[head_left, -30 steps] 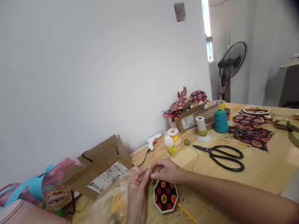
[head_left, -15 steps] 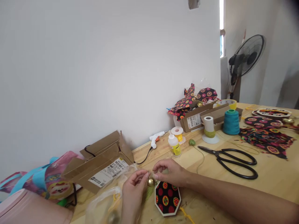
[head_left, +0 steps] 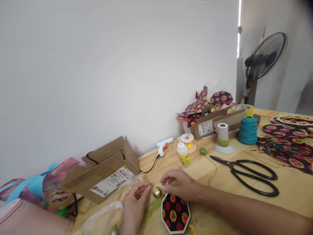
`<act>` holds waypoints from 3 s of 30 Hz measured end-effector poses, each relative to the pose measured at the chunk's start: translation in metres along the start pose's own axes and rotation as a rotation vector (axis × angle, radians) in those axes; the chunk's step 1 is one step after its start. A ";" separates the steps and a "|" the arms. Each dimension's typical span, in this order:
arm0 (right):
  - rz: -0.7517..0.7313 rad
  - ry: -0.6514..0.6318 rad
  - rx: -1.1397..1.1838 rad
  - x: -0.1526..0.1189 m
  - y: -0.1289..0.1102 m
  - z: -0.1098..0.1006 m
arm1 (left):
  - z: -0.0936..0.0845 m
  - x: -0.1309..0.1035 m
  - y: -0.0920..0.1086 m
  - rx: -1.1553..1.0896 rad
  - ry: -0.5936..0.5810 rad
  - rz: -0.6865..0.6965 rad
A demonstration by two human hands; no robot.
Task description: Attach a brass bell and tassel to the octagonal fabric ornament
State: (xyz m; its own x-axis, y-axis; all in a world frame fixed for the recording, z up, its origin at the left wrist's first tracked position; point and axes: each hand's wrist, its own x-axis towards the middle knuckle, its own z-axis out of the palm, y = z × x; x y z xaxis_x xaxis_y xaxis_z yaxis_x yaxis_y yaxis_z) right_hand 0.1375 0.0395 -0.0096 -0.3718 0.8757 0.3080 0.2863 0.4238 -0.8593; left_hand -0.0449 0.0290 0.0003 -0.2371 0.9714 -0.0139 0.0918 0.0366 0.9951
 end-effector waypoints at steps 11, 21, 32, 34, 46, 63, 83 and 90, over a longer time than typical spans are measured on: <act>0.019 -0.013 0.040 0.001 -0.004 0.000 | -0.001 0.002 0.002 -0.016 -0.008 0.005; -0.016 -0.021 -0.038 0.000 -0.005 -0.001 | -0.003 0.003 0.004 -0.020 0.028 0.053; -0.143 -0.102 -0.203 -0.004 -0.005 -0.003 | -0.001 0.002 0.003 0.015 0.050 0.012; -0.217 -0.144 -0.262 -0.005 -0.005 -0.003 | -0.001 0.002 0.004 0.012 0.048 0.011; 0.063 -0.100 -0.387 0.007 -0.019 0.005 | 0.001 0.003 -0.006 -0.050 -0.081 0.010; 0.115 -0.125 -0.270 0.023 -0.009 0.022 | 0.002 0.005 -0.009 -0.086 -0.068 -0.010; -0.002 0.054 0.259 0.022 -0.024 0.022 | 0.004 -0.007 0.014 -0.221 -0.185 0.037; -0.088 0.102 0.236 0.022 -0.025 0.019 | 0.003 -0.009 0.014 -0.217 -0.215 0.057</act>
State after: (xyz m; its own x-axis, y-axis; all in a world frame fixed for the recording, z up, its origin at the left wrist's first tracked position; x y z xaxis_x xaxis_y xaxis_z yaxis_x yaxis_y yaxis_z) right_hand 0.1053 0.0437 0.0110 -0.2915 0.8617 0.4154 0.0383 0.4444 -0.8950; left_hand -0.0386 0.0218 0.0141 -0.0249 0.9987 0.0447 -0.1151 -0.0473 0.9922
